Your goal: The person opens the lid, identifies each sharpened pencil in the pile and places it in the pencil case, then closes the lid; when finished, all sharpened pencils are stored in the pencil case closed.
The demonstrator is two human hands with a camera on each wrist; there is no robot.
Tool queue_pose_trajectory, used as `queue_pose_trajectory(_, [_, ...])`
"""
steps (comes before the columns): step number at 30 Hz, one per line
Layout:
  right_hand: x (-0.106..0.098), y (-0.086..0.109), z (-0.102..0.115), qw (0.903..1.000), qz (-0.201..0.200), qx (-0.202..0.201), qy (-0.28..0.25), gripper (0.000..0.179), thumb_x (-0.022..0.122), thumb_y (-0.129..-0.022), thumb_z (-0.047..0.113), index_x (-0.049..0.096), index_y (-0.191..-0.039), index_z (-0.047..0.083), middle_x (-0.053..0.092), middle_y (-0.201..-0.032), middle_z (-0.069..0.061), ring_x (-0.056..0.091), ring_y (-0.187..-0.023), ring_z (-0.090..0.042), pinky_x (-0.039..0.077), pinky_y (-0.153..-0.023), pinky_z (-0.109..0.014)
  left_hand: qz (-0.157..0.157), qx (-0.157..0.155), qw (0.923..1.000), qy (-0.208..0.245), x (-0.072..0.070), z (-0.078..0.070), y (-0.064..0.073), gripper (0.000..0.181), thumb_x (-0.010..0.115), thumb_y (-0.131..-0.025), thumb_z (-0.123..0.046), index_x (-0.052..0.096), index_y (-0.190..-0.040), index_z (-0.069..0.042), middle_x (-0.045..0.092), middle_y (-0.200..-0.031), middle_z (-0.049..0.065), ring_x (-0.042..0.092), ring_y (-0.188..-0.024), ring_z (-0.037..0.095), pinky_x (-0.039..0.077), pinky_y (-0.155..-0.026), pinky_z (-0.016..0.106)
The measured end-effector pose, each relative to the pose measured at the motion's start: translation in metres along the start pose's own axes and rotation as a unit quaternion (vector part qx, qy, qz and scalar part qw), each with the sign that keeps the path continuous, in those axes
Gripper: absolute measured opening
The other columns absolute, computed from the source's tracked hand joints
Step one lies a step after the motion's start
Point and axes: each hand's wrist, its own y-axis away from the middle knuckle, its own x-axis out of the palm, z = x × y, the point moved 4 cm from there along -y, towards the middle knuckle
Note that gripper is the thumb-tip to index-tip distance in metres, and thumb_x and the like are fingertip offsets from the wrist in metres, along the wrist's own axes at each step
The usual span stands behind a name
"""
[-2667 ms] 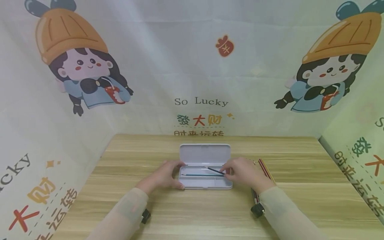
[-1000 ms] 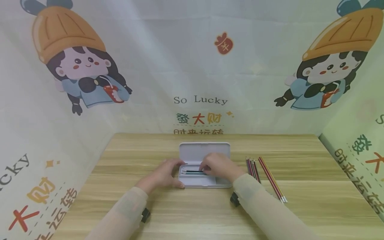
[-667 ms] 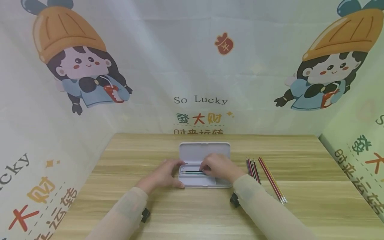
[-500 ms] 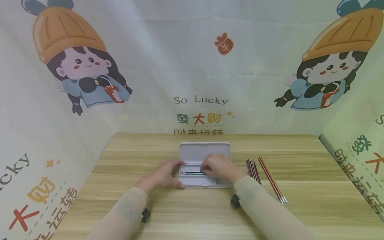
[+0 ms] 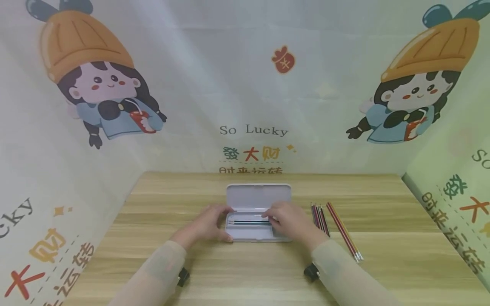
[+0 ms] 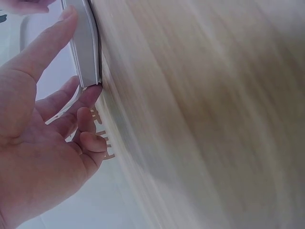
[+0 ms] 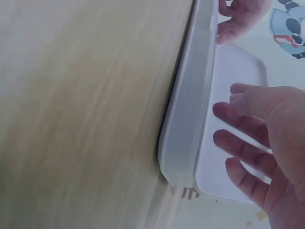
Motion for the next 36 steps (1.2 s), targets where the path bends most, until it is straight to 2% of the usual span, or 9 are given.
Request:
queue_pose_trajectory(5, [-0.005, 0.013, -0.003, 0.9996, -0.015, 0.025, -0.001, 0.019, 0.074, -0.089, 0.011, 0.080, -0.106, 0.016, 0.076, -0.094, 0.004, 0.071, -0.088, -0.015, 0.059, -0.073, -0.031, -0.002, 0.004, 1.0000, 0.003, 0.001, 0.001, 0.000, 0.085, 0.099, -0.063, -0.025, 0.061, -0.137, -0.006, 0.061, -0.141, 0.017, 0.052, -0.134, 0.037, 0.039, -0.119, 0.055])
queue_pose_trajectory(13, [-0.014, 0.036, -0.016, 0.9941, -0.015, 0.104, -0.029, 0.023, 0.075, -0.090, 0.014, 0.079, -0.112, 0.021, 0.076, -0.100, 0.006, 0.065, -0.080, -0.008, 0.052, -0.065, -0.022, -0.004, 0.002, 1.0000, -0.001, 0.002, 0.005, -0.001, 0.086, 0.099, -0.064, -0.025, 0.061, -0.138, -0.007, 0.061, -0.142, 0.016, 0.052, -0.134, 0.037, 0.040, -0.119, 0.054])
queue_pose_trajectory(20, [-0.023, 0.054, -0.028, 0.9890, -0.057, 0.117, -0.071, 0.028, 0.075, -0.087, 0.007, 0.079, -0.114, 0.015, 0.078, -0.103, -0.001, 0.069, -0.083, -0.012, 0.058, -0.071, -0.026, 0.001, -0.008, 1.0000, 0.000, 0.002, 0.004, -0.001, 0.087, 0.098, -0.064, -0.025, 0.060, -0.139, -0.009, 0.060, -0.144, 0.015, 0.051, -0.136, 0.037, 0.039, -0.121, 0.054])
queue_pose_trajectory(27, [-0.033, 0.069, -0.037, 0.9857, -0.043, 0.152, -0.059, 0.027, 0.077, -0.089, 0.013, 0.078, -0.115, 0.018, 0.077, -0.098, 0.006, 0.069, -0.082, -0.009, 0.058, -0.070, -0.025, 0.000, -0.008, 1.0000, 0.004, 0.002, 0.004, -0.003, 0.087, 0.098, -0.064, -0.027, 0.059, -0.140, -0.010, 0.060, -0.145, 0.014, 0.051, -0.137, 0.036, 0.038, -0.121, 0.053])
queue_pose_trajectory(32, [-0.033, 0.079, -0.044, 0.9858, -0.035, 0.159, -0.041, 0.026, 0.078, -0.087, 0.011, 0.078, -0.112, 0.017, 0.076, -0.095, 0.008, 0.064, -0.078, -0.004, 0.055, -0.067, -0.023, 0.002, -0.003, 1.0000, -0.002, 0.002, 0.005, -0.003, 0.087, 0.098, -0.064, -0.027, 0.059, -0.140, -0.008, 0.060, -0.144, 0.016, 0.051, -0.138, 0.036, 0.035, -0.123, 0.054])
queue_pose_trajectory(36, [-0.034, 0.087, -0.047, 0.9862, -0.026, 0.161, -0.025, 0.026, 0.079, -0.087, 0.011, 0.078, -0.112, 0.016, 0.077, -0.099, 0.005, 0.069, -0.086, -0.012, 0.061, -0.075, -0.034, 0.005, -0.006, 1.0000, -0.001, 0.002, 0.003, -0.001, 0.087, 0.098, -0.065, -0.027, 0.059, -0.140, -0.007, 0.059, -0.145, 0.017, 0.050, -0.139, 0.037, 0.032, -0.124, 0.054])
